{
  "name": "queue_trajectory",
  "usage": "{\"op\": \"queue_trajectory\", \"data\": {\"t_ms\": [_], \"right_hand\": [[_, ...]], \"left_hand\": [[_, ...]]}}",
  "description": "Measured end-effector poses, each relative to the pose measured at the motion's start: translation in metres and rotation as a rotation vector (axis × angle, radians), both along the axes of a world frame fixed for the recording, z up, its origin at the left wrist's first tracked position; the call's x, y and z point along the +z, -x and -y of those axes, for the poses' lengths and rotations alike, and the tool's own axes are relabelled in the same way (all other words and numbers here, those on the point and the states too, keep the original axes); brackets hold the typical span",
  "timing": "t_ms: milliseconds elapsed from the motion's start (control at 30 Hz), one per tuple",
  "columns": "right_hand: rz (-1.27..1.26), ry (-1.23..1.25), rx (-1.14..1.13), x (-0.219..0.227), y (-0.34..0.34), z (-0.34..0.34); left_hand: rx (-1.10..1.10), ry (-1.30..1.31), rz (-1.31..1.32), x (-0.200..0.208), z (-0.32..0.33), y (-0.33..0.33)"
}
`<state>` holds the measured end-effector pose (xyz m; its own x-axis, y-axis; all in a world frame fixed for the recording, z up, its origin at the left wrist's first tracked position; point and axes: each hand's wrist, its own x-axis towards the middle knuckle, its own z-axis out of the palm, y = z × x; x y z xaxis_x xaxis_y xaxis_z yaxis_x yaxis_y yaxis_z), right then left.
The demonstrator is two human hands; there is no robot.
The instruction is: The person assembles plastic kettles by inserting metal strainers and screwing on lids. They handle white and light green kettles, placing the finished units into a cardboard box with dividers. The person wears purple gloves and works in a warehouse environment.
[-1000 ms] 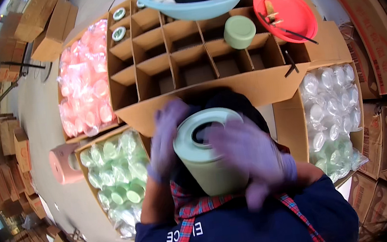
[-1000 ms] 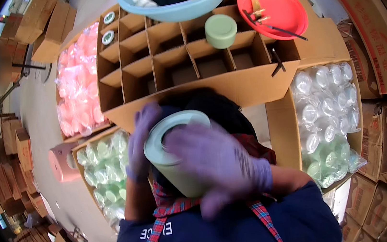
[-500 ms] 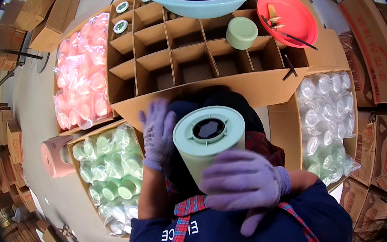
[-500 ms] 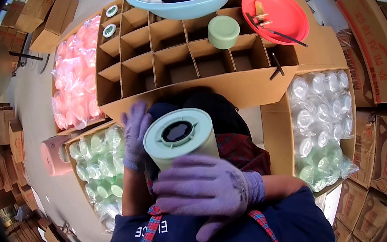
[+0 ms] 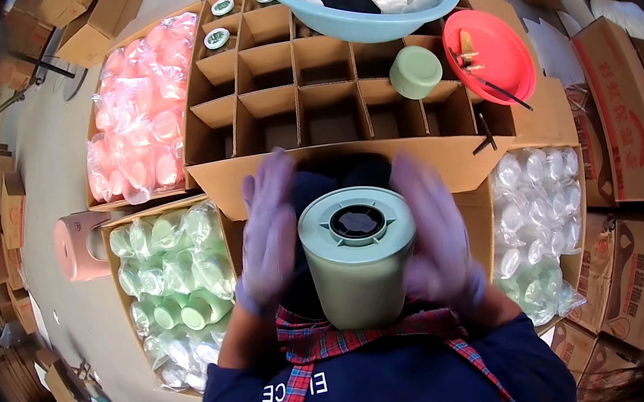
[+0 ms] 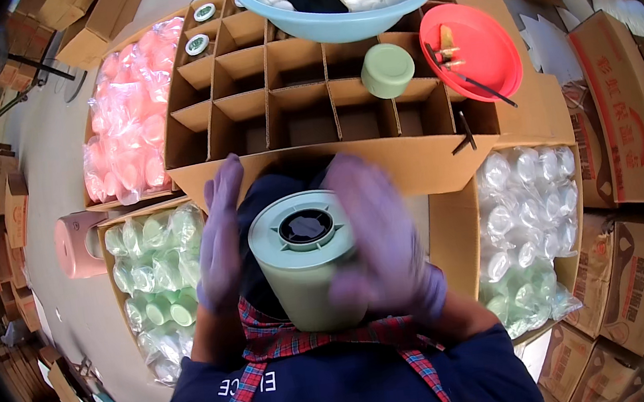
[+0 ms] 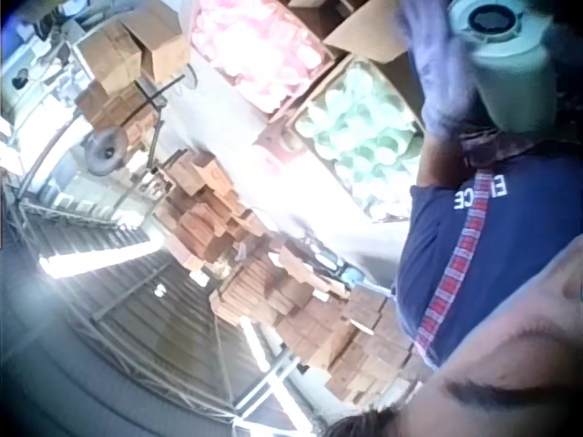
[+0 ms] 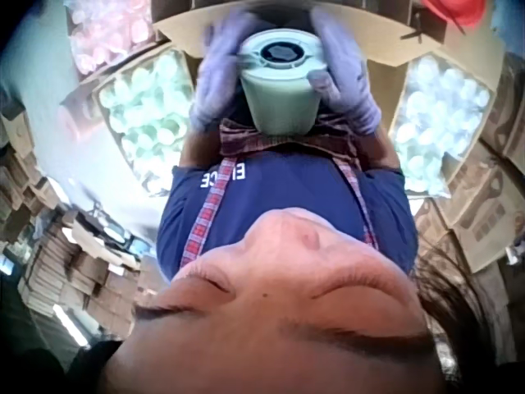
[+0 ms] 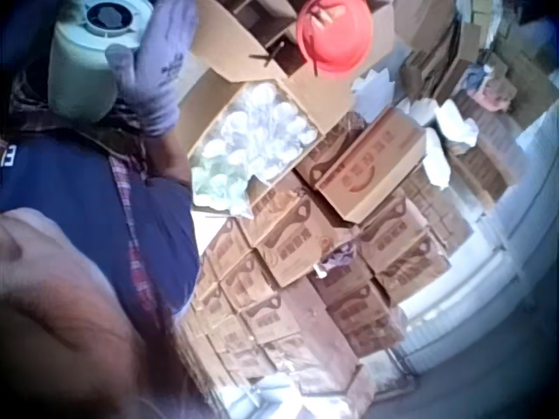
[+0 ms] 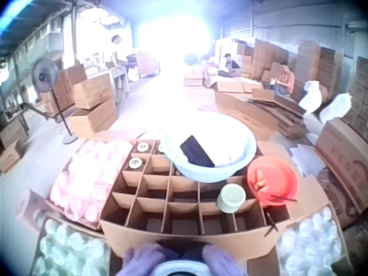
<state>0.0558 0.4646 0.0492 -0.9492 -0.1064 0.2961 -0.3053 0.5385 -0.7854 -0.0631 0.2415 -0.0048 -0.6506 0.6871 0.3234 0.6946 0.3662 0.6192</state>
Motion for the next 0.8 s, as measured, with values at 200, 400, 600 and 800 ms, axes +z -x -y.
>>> {"op": "queue_trajectory", "data": {"t_ms": [200, 400, 600, 800], "right_hand": [[-0.071, -0.161, 0.152, 0.013, 0.005, 0.001], [0.121, 0.087, 0.247, -0.022, 0.019, -0.032], [-0.212, -0.367, 0.688, 0.088, -0.009, -0.026], [-0.249, -0.928, 0.585, 0.097, -0.072, -0.021]], "left_hand": [[-0.146, 0.016, 0.154, 0.015, 0.006, 0.006], [-0.336, -0.149, 0.505, 0.016, -0.010, 0.000], [-0.623, -0.189, 1.238, -0.011, -0.041, -0.031], [-0.562, -0.139, 1.036, -0.007, -0.063, -0.062]]}}
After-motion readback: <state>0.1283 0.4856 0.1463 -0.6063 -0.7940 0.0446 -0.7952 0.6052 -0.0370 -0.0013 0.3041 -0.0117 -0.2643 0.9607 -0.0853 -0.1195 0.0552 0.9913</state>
